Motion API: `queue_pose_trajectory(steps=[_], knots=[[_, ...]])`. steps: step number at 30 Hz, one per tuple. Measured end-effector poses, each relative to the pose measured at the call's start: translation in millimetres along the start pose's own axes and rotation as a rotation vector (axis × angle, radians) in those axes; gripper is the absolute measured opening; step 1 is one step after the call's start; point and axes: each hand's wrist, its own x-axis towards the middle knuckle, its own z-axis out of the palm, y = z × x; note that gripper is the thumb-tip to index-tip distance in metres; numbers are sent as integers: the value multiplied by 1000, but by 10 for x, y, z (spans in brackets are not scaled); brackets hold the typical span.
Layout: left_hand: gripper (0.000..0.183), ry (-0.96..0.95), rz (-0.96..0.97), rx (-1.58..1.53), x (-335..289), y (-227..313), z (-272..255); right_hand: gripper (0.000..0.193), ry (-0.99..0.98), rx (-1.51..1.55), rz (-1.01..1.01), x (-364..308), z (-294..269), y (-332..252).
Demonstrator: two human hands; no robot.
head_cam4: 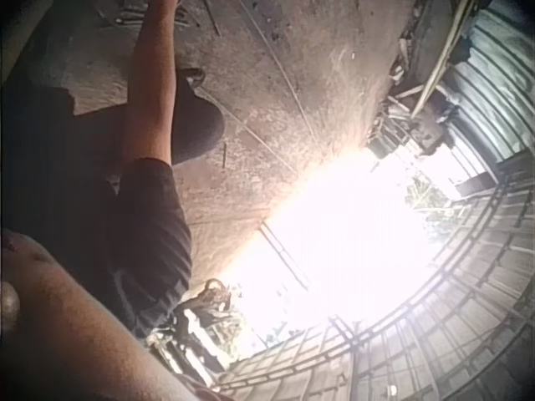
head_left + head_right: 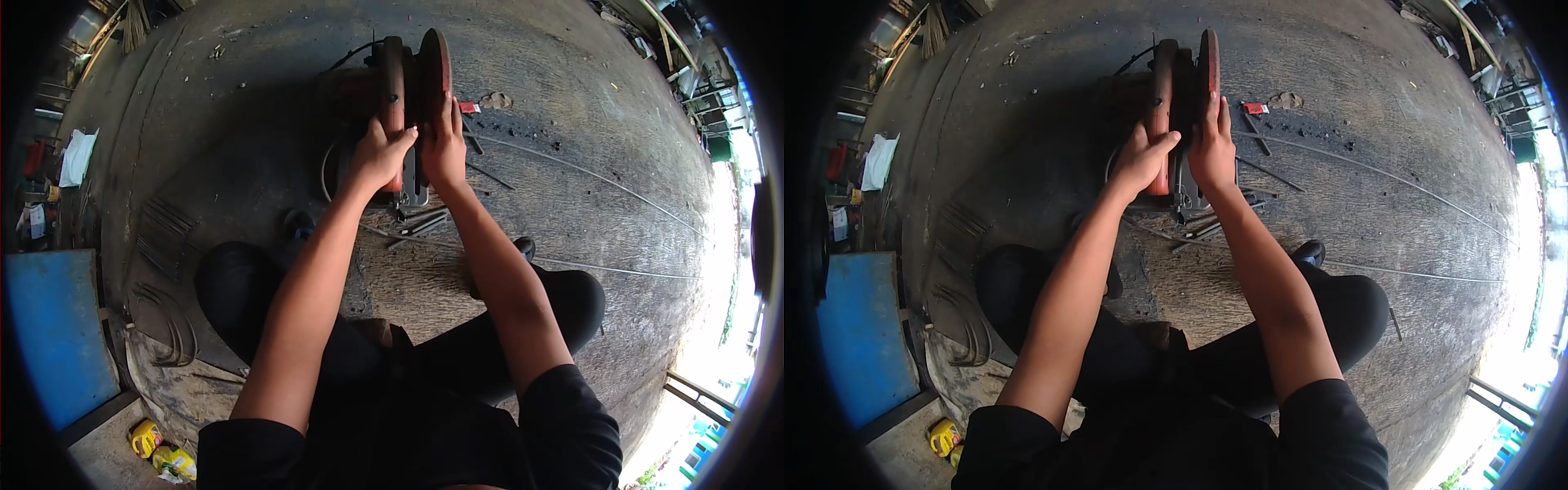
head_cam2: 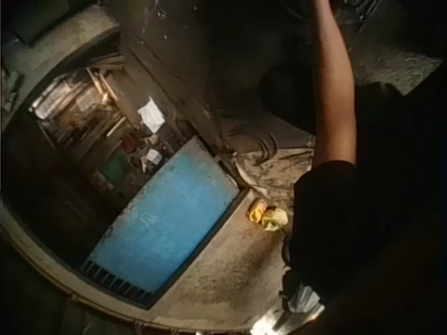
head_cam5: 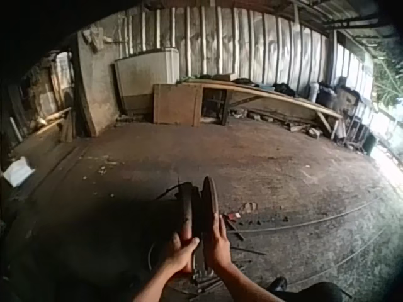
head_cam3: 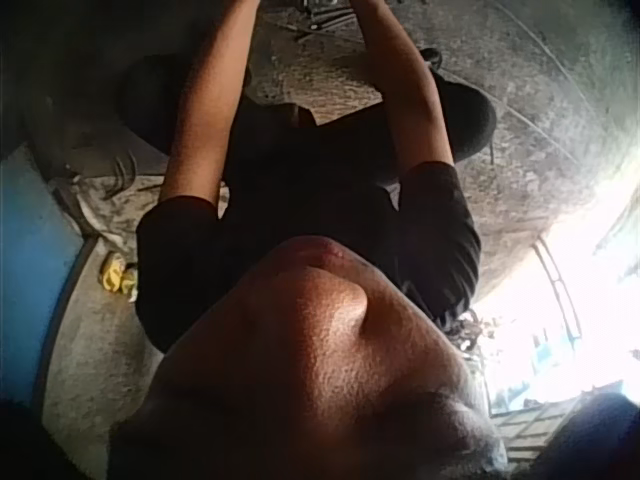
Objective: The person operates a miter saw to cut a metal rod, then uses a T-handle hex key to loosen and tighten a fastener on the saw base while repositioning the metal rod.
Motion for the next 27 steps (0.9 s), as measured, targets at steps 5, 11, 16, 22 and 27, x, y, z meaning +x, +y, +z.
queue_pose_trajectory(steps=[5, 11, 16, 22, 27], knots=[[60, 45, 5, 300, 214, 316, -76, 74, -102, -73, 27, 403, -277, -133], [60, 135, 2, 345, 689, 617, -194, 45, 121, 270, 369, 245, -470, 417], [49, -36, -36, 401, 868, 1071, -132, 34, -115, 33, 673, -1593, 105, 1679], [35, -30, 245, 473, 1232, 965, -350, 41, -275, 958, 1562, -2174, 874, 551], [59, 42, -207, 459, 1072, 1164, -256, 50, 105, 2072, 1875, -2193, 1137, 589]])
